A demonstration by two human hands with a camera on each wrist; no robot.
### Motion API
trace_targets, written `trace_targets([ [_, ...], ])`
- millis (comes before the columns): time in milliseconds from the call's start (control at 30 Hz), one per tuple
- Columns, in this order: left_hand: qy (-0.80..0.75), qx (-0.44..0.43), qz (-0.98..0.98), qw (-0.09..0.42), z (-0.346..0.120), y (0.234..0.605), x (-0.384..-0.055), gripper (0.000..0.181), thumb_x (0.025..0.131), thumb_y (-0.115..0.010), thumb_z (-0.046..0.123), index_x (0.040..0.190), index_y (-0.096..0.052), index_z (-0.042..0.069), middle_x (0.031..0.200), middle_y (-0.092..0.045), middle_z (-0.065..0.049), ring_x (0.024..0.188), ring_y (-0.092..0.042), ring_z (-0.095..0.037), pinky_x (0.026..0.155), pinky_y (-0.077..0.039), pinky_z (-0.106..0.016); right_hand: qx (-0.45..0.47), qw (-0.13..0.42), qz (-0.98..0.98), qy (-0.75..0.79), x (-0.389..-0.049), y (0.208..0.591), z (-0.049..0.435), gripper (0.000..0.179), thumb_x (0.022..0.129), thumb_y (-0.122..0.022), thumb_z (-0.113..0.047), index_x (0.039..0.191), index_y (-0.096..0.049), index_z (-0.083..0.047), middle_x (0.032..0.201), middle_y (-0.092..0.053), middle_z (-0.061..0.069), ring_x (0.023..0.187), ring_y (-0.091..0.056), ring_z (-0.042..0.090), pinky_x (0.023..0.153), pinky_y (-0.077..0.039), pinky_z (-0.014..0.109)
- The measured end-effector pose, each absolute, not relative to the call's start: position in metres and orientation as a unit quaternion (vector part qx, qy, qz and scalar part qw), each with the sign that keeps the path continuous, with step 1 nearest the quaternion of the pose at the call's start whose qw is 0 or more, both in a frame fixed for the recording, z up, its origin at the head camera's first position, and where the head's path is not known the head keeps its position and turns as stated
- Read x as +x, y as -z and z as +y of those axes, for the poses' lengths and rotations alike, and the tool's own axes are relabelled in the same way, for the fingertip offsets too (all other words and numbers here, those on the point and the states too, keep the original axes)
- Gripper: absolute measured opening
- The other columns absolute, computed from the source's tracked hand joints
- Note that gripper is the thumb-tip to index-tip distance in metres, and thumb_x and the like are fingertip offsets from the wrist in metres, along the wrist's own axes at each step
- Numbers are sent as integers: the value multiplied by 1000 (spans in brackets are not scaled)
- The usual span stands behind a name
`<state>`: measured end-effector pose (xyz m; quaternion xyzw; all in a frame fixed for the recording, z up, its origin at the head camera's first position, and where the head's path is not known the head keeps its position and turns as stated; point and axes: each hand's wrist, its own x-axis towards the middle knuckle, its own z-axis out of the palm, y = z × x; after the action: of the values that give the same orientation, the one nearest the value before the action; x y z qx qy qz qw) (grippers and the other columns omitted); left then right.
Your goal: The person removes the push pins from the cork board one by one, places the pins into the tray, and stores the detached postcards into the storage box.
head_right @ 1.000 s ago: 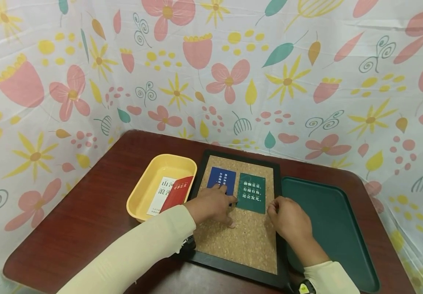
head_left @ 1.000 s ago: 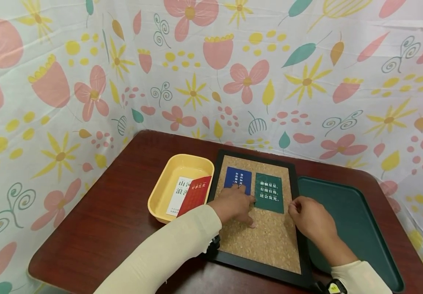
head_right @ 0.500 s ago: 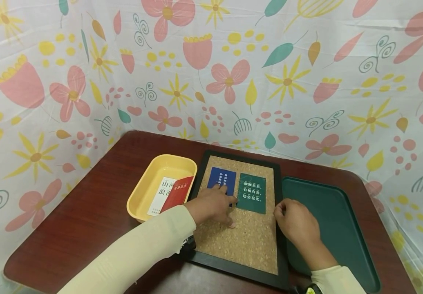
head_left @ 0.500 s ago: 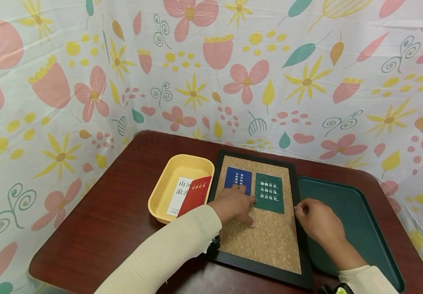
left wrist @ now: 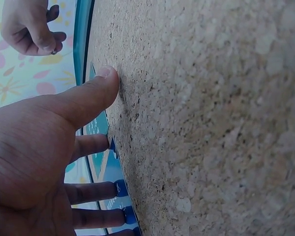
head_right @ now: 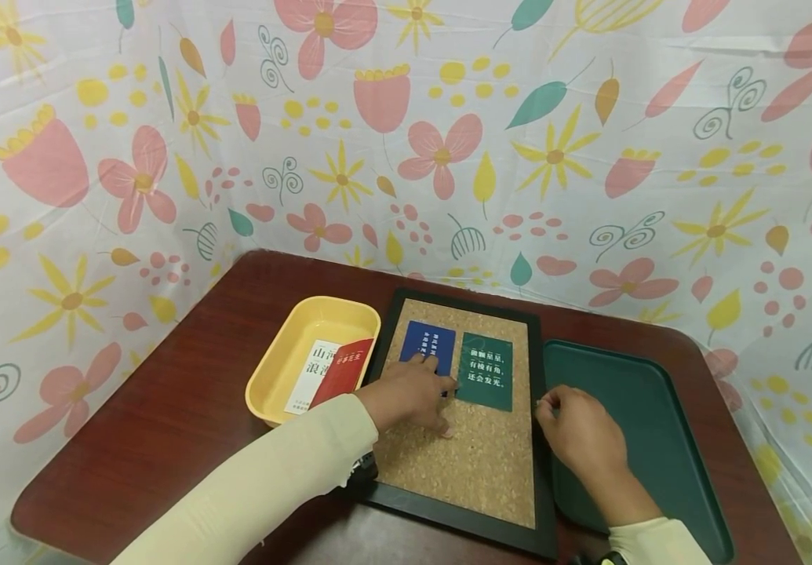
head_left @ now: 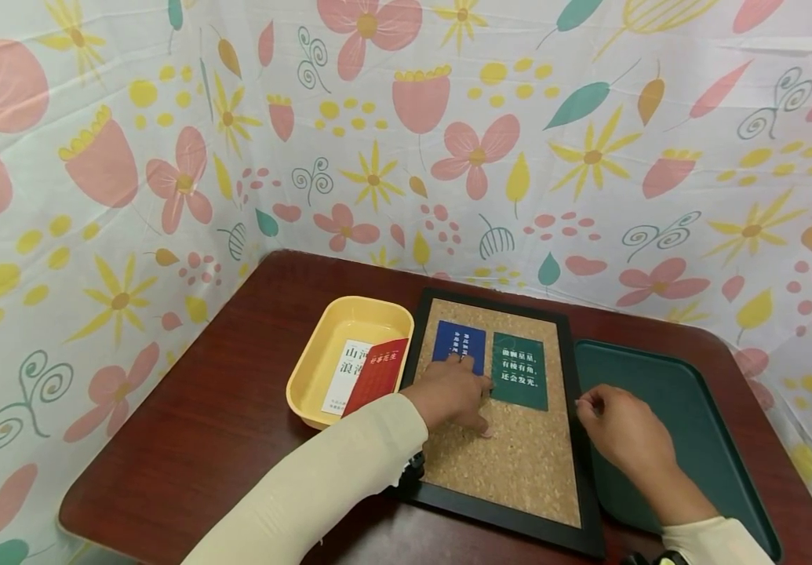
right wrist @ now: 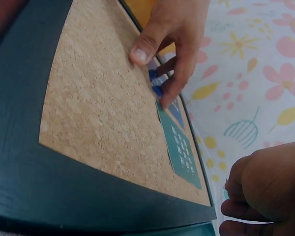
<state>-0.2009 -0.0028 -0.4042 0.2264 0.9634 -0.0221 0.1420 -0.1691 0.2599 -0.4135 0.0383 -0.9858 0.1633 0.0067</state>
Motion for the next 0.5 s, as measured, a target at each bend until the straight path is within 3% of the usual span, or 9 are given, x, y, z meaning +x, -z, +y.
trace_targets([
  [500,23,228,964,136,-2,406,-201,80,76,-74,73,148,-54,43,150,-49,-2,137,-44,-26,103,-46,-46,35,-25,-985,-168,-165,412,277,27,103,-55,-28,111,-68,-6,82,-60,2,62,-51,19,50,-36,36],
])
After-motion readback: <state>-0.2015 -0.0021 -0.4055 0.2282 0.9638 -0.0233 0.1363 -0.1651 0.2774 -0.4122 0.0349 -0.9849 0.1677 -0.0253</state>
